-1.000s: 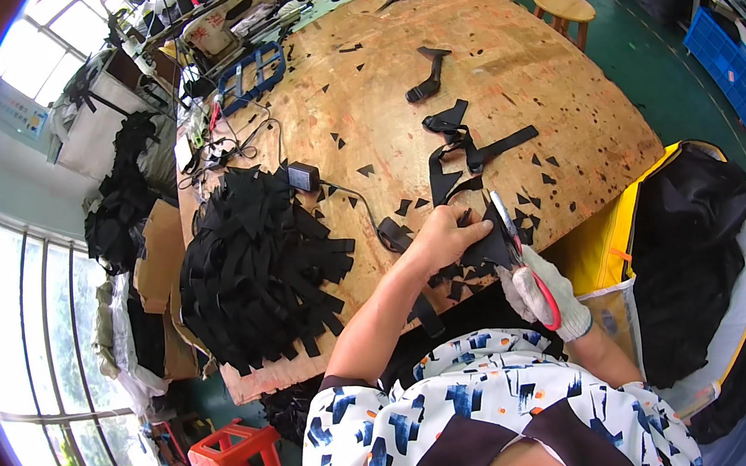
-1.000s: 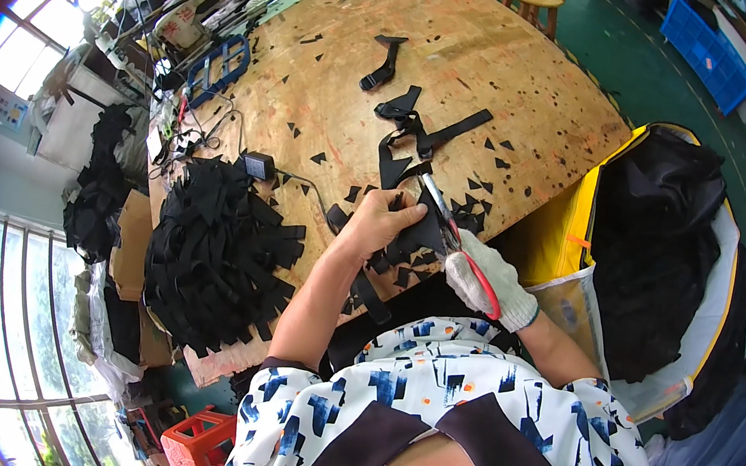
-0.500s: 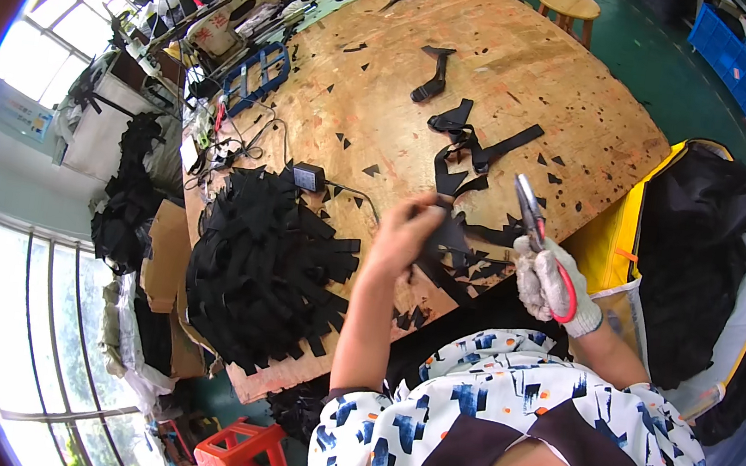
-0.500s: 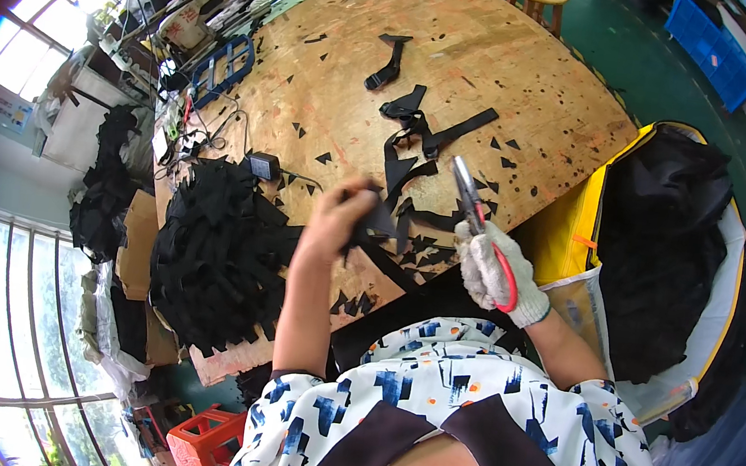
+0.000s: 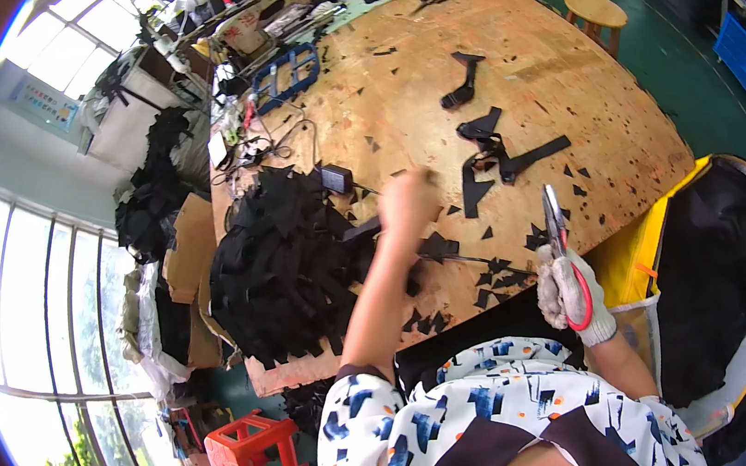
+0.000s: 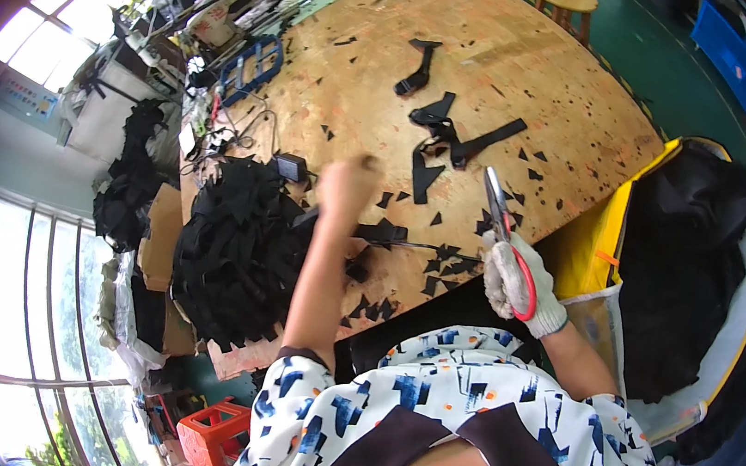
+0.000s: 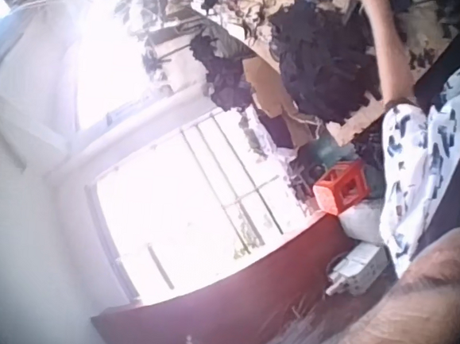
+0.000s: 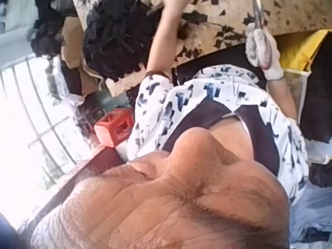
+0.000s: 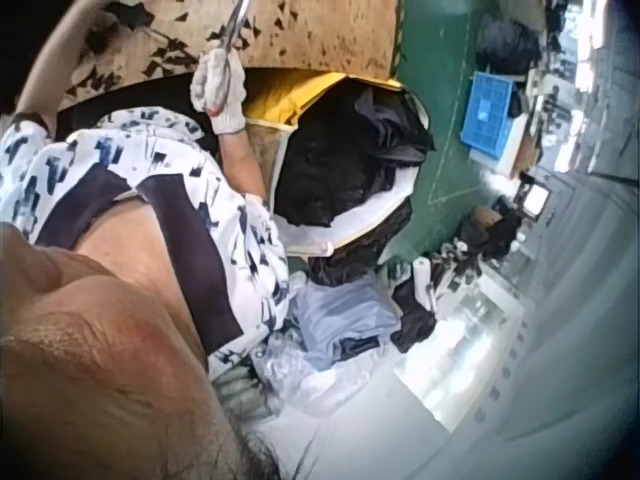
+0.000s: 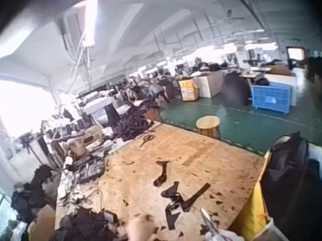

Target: The person trims small sections of excess material from black leather components using shears, picking up individual pieces from a pile and placing them back on the table.

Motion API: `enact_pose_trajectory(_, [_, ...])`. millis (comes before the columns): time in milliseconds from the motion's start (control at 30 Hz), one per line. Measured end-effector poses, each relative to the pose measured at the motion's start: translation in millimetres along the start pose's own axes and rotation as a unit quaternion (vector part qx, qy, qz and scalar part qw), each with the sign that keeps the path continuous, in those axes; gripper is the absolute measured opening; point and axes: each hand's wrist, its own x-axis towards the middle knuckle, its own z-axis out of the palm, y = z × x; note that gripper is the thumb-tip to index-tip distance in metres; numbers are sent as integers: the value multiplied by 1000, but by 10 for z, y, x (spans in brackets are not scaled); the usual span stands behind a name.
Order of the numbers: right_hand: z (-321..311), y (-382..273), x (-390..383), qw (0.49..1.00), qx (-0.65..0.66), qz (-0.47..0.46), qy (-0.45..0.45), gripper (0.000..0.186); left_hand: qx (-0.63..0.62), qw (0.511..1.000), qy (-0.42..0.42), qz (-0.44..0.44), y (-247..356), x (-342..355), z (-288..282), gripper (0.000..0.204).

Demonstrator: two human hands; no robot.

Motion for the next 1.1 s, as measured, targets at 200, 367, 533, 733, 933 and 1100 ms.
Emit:
enact_pose_trajectory(200, [-115,155,99,998,67,-9,-17,24,85,990,-99,48,150,-21,1145,10])
enact_pose_trajectory(367, [-32,152,92,996,35,-27,81,29,-30,996,-52,-64,194,18,1408,23])
enact_pose_trajectory(533, [-10,227,134,995,-6,-30,98,32,-120,986,-94,-74,91,27,1117,33])
enact_pose_trajectory(733, [13,202,157,997,-4,-56,58,45,-323,941,21,-100,-57,137,671,37])
enact_pose_trajectory(933, [-16,184,205,994,-32,-80,69,51,-641,755,-70,-119,76,179,-175,31])
enact_pose_trajectory(1100, [93,167,211,993,-44,-92,60,51,-706,708,-11,22,227,3,-510,31])
